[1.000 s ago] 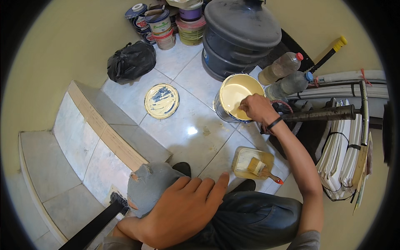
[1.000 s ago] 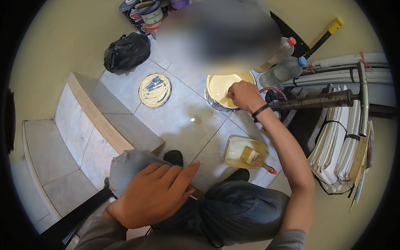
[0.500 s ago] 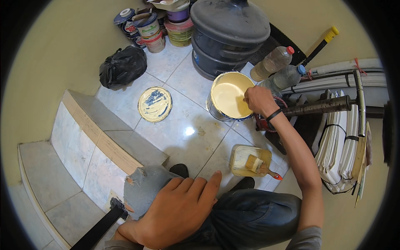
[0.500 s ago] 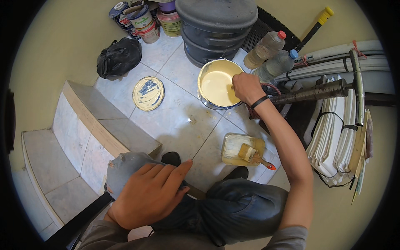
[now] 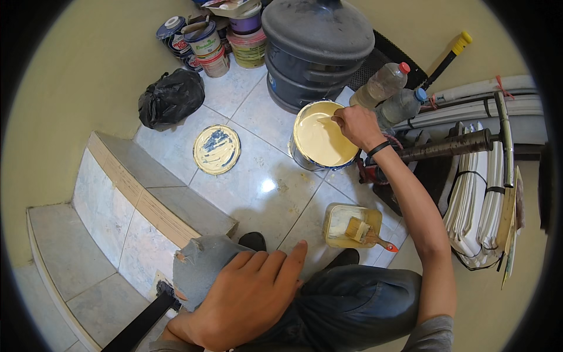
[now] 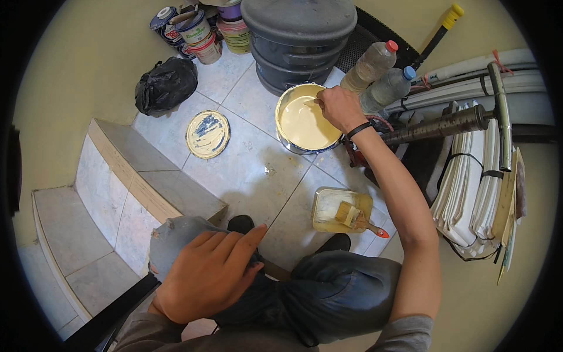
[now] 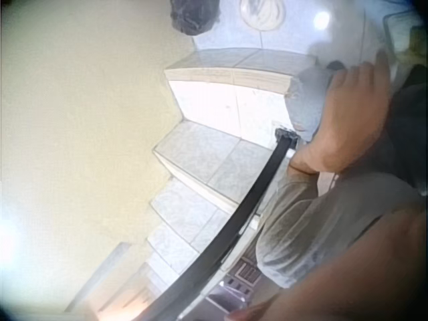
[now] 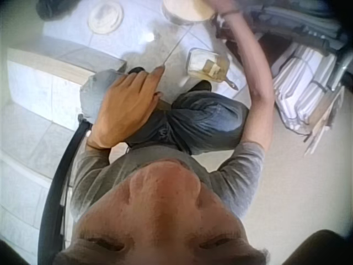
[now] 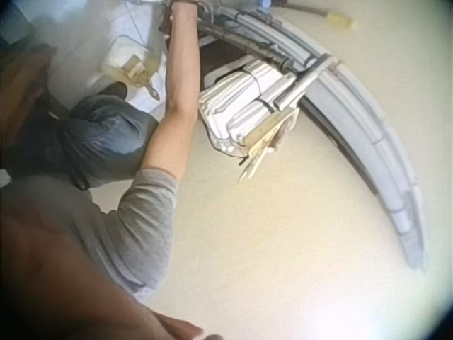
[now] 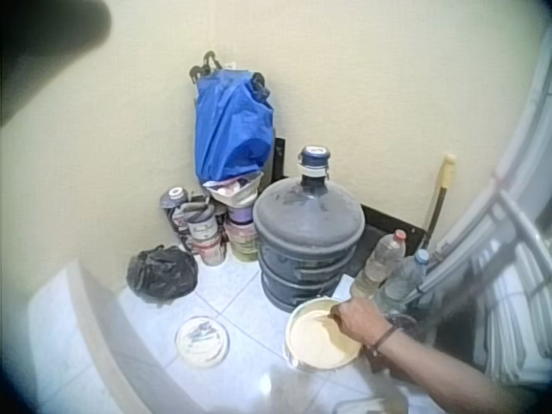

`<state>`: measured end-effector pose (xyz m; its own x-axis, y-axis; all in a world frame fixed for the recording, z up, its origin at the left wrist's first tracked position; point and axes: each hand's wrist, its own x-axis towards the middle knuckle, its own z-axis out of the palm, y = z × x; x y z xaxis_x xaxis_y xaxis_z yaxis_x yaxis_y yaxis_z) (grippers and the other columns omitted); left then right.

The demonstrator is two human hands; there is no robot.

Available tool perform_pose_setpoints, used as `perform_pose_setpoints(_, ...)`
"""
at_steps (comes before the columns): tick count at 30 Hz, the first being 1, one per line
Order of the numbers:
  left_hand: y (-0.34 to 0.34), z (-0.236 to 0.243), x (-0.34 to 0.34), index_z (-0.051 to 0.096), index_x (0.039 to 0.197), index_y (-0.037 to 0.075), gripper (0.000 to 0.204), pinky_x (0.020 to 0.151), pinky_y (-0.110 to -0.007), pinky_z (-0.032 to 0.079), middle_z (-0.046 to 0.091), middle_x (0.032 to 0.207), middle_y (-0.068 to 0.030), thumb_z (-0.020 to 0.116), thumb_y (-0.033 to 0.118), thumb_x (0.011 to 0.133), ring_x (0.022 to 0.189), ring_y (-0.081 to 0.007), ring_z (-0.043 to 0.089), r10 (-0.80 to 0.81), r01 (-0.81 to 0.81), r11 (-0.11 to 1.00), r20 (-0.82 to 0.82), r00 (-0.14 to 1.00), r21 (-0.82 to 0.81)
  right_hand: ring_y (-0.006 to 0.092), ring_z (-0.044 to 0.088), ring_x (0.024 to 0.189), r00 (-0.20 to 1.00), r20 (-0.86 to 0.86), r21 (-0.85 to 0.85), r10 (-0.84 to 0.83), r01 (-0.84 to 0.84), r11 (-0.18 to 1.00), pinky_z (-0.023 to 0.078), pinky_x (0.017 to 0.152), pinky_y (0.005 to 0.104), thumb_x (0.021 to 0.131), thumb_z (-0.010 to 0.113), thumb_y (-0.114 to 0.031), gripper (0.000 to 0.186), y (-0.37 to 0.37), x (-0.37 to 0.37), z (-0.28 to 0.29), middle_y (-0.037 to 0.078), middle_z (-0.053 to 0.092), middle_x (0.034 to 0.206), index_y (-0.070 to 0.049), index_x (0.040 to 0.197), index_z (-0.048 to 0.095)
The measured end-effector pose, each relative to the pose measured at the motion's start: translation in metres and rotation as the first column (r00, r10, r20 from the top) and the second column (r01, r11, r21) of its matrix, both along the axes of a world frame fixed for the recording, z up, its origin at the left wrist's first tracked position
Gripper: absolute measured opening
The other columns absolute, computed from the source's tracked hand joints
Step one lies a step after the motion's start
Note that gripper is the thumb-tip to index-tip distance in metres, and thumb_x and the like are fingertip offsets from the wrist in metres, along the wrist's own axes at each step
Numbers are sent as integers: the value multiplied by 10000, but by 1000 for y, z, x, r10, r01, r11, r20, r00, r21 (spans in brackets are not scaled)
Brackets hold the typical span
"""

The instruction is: The person carries a small tray of paint down a flight of stairs and then, while crouching on the floor, opens a larger paint can, stirs it with a stick, and adds water from a plastic bottle.

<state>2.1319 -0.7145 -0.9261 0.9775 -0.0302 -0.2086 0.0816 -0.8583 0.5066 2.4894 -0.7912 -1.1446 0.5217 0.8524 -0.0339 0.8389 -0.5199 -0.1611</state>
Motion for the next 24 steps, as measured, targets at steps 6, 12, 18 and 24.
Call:
perform_pose_setpoints(6, 0, 0, 2, 537, 1402, -43, 578, 770, -363, 507, 615, 933, -102, 715, 174, 897, 837, -259, 624, -3, 3, 1000, -18, 1000, -3, 404, 711, 914, 956, -295, -17, -6, 1, 1000, 559, 827, 497, 935, 674, -260, 236, -6, -17, 2, 218, 743, 950, -89, 1046, 794)
perform_pose_setpoints(12, 1, 0, 1, 539, 1396, -49, 572, 765, -362, 508, 616, 928, -100, 714, 173, 899, 817, -257, 626, -12, 12, 1000, -18, 1000, -5, 339, 726, 1022, 938, -347, -367, 16, -151, 918, 562, 893, 441, 870, 758, -286, 294, -10, -9, 30, 166, 768, 1031, -95, 1089, 796)
perform_pose_setpoints(18, 1, 0, -2, 542, 1395, -48, 566, 768, -361, 508, 619, 932, -101, 712, 174, 902, 822, -260, 629, -2, 3, 1000, 10, 1000, -9, 347, 726, 998, 961, -255, -371, 107, -200, 907, 563, 880, 461, 868, 753, -272, 255, 1, -13, 27, 165, 768, 1008, -92, 1043, 800)
perform_pose_setpoints(24, 2, 2, -3, 540, 1395, -47, 565, 769, -361, 508, 619, 936, -104, 710, 173, 903, 837, -261, 628, 3, -3, 1000, -13, 1000, -2, 371, 724, 947, 975, -216, -76, 54, -72, 995, 559, 839, 494, 895, 695, -265, 215, 22, -19, -1, 180, 755, 938, -107, 999, 799)
